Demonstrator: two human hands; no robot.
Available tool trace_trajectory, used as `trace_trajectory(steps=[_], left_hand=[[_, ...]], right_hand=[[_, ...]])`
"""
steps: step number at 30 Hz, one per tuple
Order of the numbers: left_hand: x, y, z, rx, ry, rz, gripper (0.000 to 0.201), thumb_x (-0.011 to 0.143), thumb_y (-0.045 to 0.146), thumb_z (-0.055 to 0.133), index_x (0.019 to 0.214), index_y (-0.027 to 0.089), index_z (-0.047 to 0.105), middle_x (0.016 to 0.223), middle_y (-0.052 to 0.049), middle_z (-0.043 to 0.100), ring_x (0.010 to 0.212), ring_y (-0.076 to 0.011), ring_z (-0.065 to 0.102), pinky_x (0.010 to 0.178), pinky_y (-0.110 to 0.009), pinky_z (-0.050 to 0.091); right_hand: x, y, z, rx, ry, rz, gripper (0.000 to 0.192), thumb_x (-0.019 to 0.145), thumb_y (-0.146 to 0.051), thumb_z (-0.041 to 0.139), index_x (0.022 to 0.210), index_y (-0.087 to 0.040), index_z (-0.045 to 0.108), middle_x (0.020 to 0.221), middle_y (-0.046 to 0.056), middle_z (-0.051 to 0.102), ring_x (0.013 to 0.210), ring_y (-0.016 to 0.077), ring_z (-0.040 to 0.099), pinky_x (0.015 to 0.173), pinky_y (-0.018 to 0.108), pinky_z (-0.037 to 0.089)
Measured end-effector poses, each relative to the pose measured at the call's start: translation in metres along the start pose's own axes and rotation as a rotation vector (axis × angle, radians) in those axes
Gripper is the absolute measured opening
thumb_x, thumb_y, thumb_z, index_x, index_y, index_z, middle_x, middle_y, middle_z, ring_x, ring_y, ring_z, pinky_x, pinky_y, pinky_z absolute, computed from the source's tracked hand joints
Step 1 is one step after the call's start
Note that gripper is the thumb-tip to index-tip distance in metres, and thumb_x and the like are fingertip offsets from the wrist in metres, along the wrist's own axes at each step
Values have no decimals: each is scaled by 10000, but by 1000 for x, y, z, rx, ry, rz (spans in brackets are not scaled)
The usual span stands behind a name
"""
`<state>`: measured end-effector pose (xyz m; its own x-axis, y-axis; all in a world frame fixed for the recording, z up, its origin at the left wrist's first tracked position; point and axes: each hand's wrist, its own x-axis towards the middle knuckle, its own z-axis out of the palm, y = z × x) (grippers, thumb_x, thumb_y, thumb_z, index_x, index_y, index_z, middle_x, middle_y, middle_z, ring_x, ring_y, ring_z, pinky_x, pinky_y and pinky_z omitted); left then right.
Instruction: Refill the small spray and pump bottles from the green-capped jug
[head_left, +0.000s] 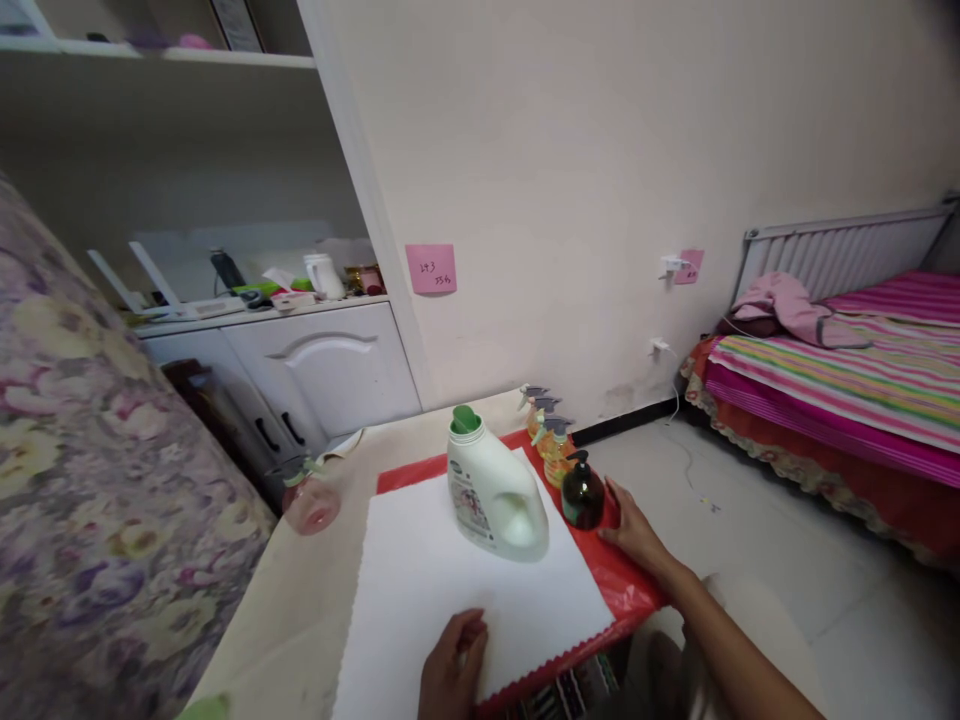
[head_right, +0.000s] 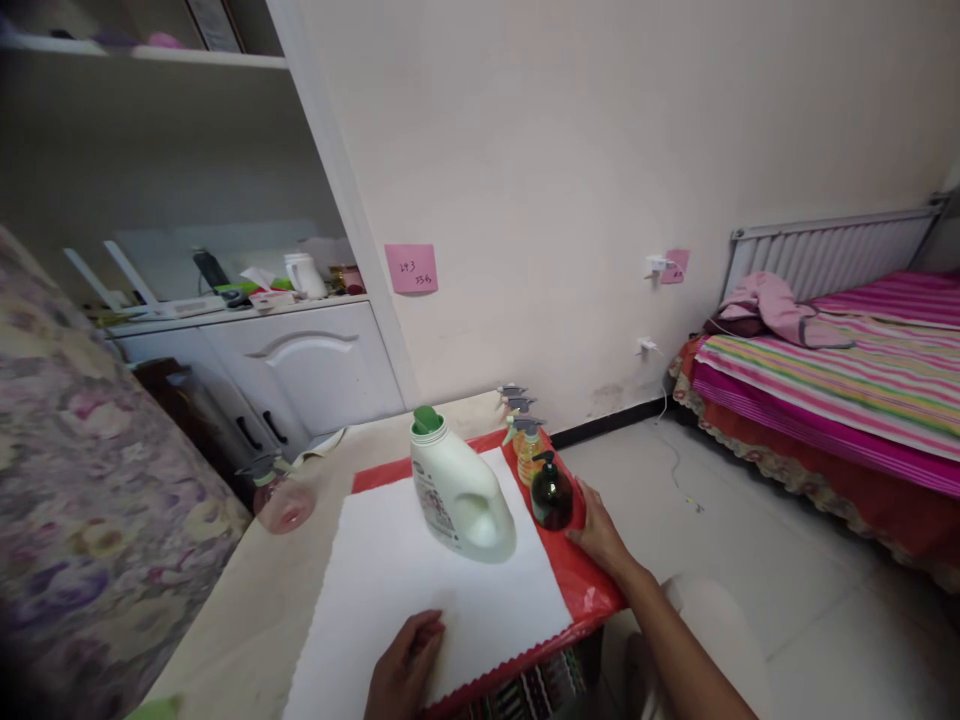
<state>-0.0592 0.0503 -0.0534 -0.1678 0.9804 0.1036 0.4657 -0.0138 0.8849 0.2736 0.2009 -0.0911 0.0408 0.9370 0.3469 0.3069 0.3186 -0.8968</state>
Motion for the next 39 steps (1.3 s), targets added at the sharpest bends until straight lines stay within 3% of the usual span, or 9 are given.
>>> trace_trajectory(steps=[4, 10, 21, 25, 28, 32, 36, 39], left_hand=[[1, -4, 0, 12, -31, 8, 318, 783, 461, 584, 959, 213, 678, 891, -39, 738, 868, -223, 676, 818, -325, 528], [5, -3, -3, 43, -93, 14, 315, 799, 462, 564, 949, 208, 674, 878, -33, 732, 857, -217, 674, 815, -320, 521], [-7, 5, -11, 42, -105, 114, 289, 801, 447, 580, 914, 202, 684, 874, -44, 726, 839, -215, 669, 801, -328, 532], [-19, 1, -15, 111, -44, 221, 202, 821, 365, 575, 889, 210, 684, 874, -58, 715, 836, -215, 669, 785, -341, 550], [-25, -11, -16, 260, 14, 344, 172, 818, 299, 584, 927, 221, 692, 974, -85, 706, 946, -237, 652, 868, -390, 537], [-29, -32, -16, 490, 61, 452, 281, 812, 219, 582, 1080, 212, 666, 1153, -124, 664, 1091, -262, 609, 923, -438, 519], [-30, -49, -14, 667, 76, 539, 306, 821, 179, 562, 1112, 219, 652, 1222, -121, 638, 1146, -260, 583, 929, -442, 516], [-27, -65, -15, 783, 140, 614, 370, 817, 192, 565, 1183, 222, 612, 1278, -119, 612, 1174, -270, 569, 923, -436, 515]], right_hand=[[-39, -12, -3, -167, -12, -76, 658, 629, -101, 564, 1265, -258, 511, 1332, 70, 484, 1265, 301, 413, 1099, 504, 303], [-101, -27, 13, -320, -109, -200, 401, 756, -81, 491, 1093, -234, 646, 1160, 96, 616, 1079, 260, 559, 960, 460, 453], [-130, -36, 10, -393, -98, -241, 387, 828, -116, 461, 1160, -266, 592, 1150, 104, 593, 1056, 273, 568, 914, 483, 488], [-145, -27, 14, -371, -105, -287, 386, 835, -120, 448, 1156, -284, 586, 1076, 103, 608, 989, 275, 601, 851, 483, 524], [-151, -22, 18, -362, -73, -274, 357, 836, -163, 483, 1151, -297, 587, 1089, 105, 607, 1011, 297, 602, 867, 510, 519], [-153, -38, 37, -305, -119, -278, 353, 856, -193, 492, 1179, -317, 560, 1168, 97, 585, 1082, 293, 582, 915, 498, 510], [-153, -73, 76, -218, -280, -298, 386, 868, -172, 480, 1217, -330, 526, 1207, 82, 565, 1145, 259, 549, 968, 451, 498], [-153, -91, 108, -178, -311, -330, 414, 857, -124, 460, 1218, -321, 508, 1245, 82, 540, 1178, 247, 524, 986, 443, 486]])
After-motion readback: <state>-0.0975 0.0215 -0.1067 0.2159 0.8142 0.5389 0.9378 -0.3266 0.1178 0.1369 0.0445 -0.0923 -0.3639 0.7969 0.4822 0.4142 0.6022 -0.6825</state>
